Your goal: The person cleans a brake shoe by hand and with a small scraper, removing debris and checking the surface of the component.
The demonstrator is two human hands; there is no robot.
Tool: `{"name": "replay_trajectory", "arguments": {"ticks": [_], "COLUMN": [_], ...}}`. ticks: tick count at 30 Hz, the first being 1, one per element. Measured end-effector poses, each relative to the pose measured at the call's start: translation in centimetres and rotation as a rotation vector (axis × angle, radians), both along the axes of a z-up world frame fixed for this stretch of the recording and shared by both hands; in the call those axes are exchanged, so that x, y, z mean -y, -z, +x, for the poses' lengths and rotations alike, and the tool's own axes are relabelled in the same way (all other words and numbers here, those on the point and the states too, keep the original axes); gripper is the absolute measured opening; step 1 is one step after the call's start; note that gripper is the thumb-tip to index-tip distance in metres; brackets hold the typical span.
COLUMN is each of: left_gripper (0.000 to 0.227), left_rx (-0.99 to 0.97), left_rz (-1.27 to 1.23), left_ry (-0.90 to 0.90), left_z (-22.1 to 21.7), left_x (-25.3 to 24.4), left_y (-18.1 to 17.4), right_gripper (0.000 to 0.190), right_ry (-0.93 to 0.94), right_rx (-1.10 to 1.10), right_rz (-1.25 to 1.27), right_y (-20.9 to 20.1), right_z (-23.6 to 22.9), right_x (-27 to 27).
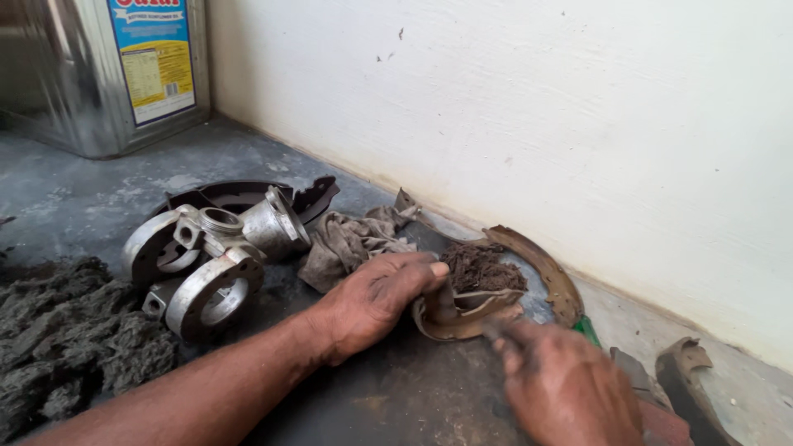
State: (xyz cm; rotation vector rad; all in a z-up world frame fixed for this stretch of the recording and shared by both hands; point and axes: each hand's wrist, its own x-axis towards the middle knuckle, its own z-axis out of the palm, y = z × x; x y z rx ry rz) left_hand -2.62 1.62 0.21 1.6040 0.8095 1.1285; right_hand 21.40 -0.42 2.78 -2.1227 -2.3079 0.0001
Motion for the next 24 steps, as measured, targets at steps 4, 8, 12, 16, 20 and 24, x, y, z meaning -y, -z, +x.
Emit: {"name": "replay_trajectory", "arguments": {"ticks": [4, 8, 12, 16, 20, 24], "left_gripper": [0.047, 0.048, 0.046, 0.044, 0.044, 0.05], "left_rx": [0.015, -0.042, -0.006, 0.006, -0.009, 0.023], "left_rz": [-0.034, 0.01, -0.051, -0.023, 0.011, -0.003], "left_ry": [0.021, -0.013, 0.006, 0.009, -0.033, 0.036], "left_z": [0.0, 0.0, 0.1, 0.1, 0.2, 0.0], "left_x": [-0.1, 0.0, 0.1, 0.5, 0.6, 0.5], "left_y": [-0.1, -0.1, -0.4, -0.7, -0.3, -0.3], "right_gripper": [0.031, 0.032, 0.038, 0.032, 0.033, 0.038], "right_ry": [-0.17, 0.029, -0.135, -0.117, -0.148, -0.17], "right_rx": [-0.052, 0.021, -0.113, -0.002, 0.018, 0.048], "right_rz": [-0.006, -0.06, 0.028, -0.009, 0.08, 0.02], "right_y": [-0.4, -2.2, -0.3, -0.5, 0.4, 0.5], "right_z": [-1.5, -1.9, -2.1, -1.0, 0.0, -1.1], "right_x": [0.8, 0.8, 1.7, 0.4, 0.1, 0.4]}}
